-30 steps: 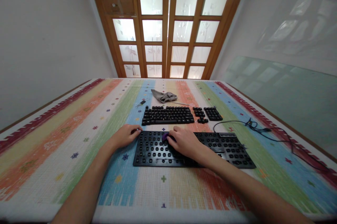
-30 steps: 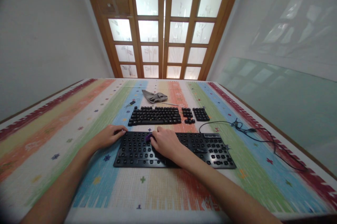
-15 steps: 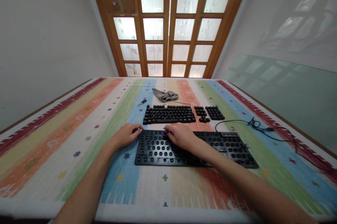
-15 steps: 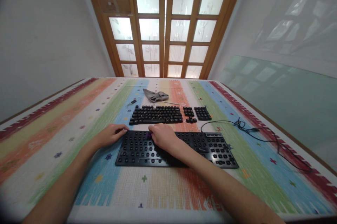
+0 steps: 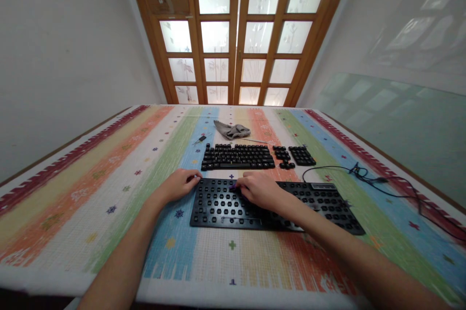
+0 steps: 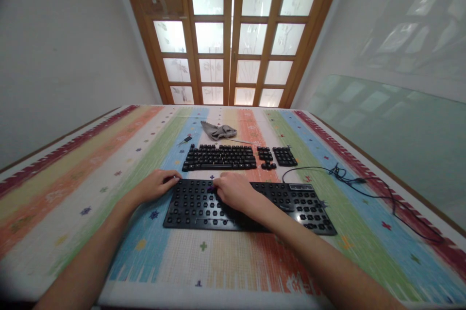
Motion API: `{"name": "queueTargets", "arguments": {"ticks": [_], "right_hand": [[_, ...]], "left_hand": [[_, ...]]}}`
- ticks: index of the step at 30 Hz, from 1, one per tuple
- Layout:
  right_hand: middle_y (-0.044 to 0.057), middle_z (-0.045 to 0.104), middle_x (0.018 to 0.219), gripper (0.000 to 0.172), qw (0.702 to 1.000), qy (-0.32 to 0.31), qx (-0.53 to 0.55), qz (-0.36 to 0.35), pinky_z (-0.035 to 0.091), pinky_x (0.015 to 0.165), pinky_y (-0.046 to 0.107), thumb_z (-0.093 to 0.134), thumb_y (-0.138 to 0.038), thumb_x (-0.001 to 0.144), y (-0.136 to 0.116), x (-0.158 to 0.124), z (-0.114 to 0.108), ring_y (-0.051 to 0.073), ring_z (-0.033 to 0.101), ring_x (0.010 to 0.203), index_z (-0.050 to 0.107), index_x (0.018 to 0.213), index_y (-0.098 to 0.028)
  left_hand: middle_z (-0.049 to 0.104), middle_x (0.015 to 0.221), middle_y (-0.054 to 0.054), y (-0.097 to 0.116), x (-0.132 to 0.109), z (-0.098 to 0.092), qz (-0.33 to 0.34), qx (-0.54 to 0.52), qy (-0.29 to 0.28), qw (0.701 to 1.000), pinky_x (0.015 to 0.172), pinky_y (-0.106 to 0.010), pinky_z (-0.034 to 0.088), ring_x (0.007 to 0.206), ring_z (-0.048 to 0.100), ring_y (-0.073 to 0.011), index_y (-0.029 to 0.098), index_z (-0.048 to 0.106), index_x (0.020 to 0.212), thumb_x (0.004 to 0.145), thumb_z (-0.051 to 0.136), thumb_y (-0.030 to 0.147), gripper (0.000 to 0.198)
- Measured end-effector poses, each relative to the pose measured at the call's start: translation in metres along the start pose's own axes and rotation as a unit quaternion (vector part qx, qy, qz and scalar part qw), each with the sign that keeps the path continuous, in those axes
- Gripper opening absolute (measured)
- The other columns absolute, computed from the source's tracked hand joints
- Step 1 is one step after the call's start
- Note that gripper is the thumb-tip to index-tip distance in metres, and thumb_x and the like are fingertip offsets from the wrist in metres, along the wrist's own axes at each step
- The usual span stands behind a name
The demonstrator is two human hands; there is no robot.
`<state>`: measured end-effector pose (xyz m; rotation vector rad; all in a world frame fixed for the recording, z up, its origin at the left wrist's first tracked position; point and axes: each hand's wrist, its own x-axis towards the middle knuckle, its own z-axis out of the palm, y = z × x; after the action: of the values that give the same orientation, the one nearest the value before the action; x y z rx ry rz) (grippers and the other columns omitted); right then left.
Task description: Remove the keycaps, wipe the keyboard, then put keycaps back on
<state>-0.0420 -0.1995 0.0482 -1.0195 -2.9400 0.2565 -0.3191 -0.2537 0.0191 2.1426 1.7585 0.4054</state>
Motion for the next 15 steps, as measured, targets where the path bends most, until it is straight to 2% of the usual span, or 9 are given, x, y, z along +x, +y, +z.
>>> {"name": "queueTargets", "arguments": {"ticks": [3, 7, 15], "right_hand": [[0.012, 0.075, 0.099, 0.037, 1.000, -0.020, -0.005, -0.009, 0.046, 0.073, 0.028, 0.049, -0.020, 0.087, 0.002, -0.008, -0.005, 0.022, 0.069, 0.087, 0.073, 0.116, -0.020], [0.011, 0.077, 0.094, 0.048, 0.999, -0.051, -0.010, 0.006, 0.044, 0.068, 0.028, 0.052, -0.020, 0.084, 0.006, -0.015, -0.010, 0.022, 0.070, 0.080, 0.065, 0.129, -0.030], [0.011, 0.077, 0.088, 0.046, 0.997, -0.023, -0.056, 0.045, 0.044, 0.064, 0.027, 0.049, -0.019, 0.087, 0.002, -0.016, -0.006, 0.022, 0.071, 0.077, 0.065, 0.127, -0.034]], "left_hand": [[0.073, 0.090, -0.006, -0.001, 0.000, 0.000, 0.000, 0.001, -0.003, 1.000, 0.077, -0.029, 0.044, 0.081, 0.066, -0.0200, 0.019, 0.070, 0.095, 0.092, 0.041, 0.032, 0.032], [0.073, 0.090, -0.006, 0.000, 0.000, 0.000, -0.001, 0.005, -0.002, 1.000, 0.078, -0.029, 0.044, 0.082, 0.066, -0.0202, 0.019, 0.070, 0.095, 0.092, 0.041, 0.032, 0.032], [0.073, 0.092, -0.006, 0.003, 0.000, -0.002, -0.004, 0.010, -0.002, 1.000, 0.079, -0.029, 0.044, 0.084, 0.066, -0.0205, 0.019, 0.070, 0.096, 0.091, 0.040, 0.033, 0.033]]}}
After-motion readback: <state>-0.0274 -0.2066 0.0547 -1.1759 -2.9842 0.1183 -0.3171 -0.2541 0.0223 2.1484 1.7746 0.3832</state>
